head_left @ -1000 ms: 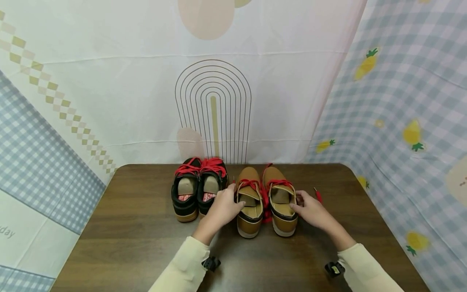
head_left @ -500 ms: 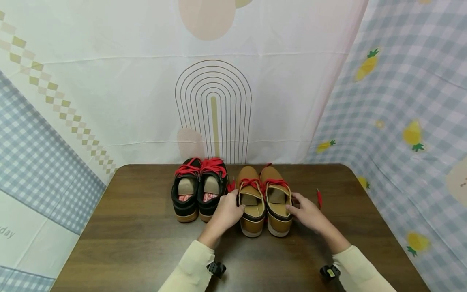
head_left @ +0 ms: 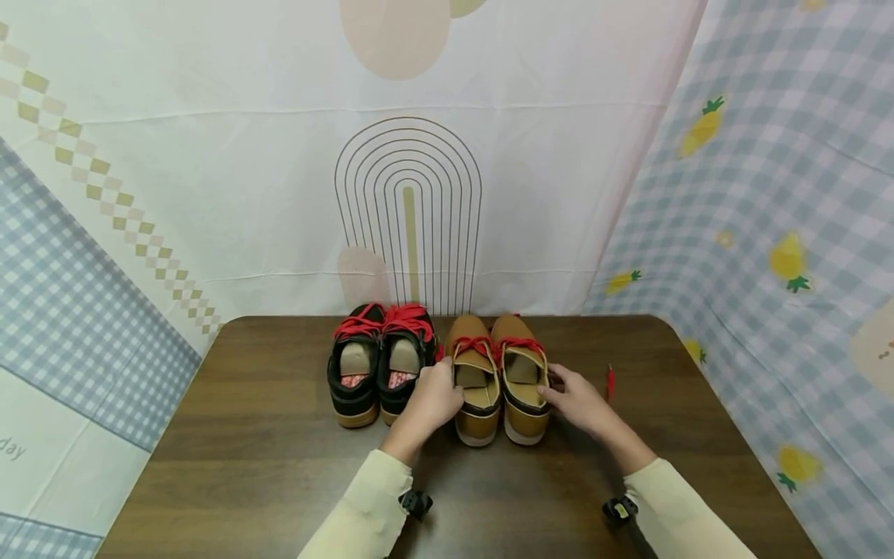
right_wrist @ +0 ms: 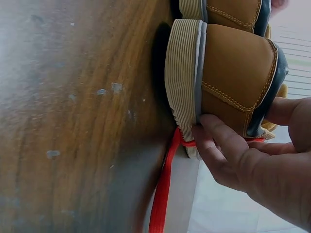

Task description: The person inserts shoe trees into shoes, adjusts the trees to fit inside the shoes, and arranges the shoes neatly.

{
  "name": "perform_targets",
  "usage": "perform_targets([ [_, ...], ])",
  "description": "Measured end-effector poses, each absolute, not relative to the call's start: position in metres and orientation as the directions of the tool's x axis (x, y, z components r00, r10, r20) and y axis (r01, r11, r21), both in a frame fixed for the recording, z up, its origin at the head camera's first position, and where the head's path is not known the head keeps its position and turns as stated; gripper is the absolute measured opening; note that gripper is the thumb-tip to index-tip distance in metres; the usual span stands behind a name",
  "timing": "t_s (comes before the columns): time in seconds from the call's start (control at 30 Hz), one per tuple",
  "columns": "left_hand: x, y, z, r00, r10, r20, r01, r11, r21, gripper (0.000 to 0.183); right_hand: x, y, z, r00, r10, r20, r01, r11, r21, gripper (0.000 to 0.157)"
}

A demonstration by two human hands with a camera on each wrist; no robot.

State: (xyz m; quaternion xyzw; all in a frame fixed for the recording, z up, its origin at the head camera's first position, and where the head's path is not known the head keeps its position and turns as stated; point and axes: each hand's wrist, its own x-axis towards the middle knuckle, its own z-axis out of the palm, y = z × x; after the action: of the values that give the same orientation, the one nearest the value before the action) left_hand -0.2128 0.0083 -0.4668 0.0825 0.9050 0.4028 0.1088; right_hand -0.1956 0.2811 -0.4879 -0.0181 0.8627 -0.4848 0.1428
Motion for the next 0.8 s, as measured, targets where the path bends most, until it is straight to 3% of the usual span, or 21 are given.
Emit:
perform_targets([
  [0.33,-0.228,0.014,-0.462,-0.968,0.202,-0.15,0.054,0.749,0.661,0.063,-0.213,0.275,-0.493,-0.968,-0.146,-0.202,0.091,0.545,-0.833,0.057],
  [0.63,-0.233,0.014,-0.461,-0.976,0.18,-0.123,0.07,0.793,0.605,0.047,-0.224,0.273,-0.496,-0.974,-0.131,-0.185,0.071,0.598,-0.798,0.056],
  [0.8,-0.233,0.013,-0.461,-0.975,0.18,-0.127,0.069,0.796,0.602,0.05,-0.225,0.273,-0.496,-0.975,-0.124,-0.182,0.069,0.614,-0.786,0.057],
])
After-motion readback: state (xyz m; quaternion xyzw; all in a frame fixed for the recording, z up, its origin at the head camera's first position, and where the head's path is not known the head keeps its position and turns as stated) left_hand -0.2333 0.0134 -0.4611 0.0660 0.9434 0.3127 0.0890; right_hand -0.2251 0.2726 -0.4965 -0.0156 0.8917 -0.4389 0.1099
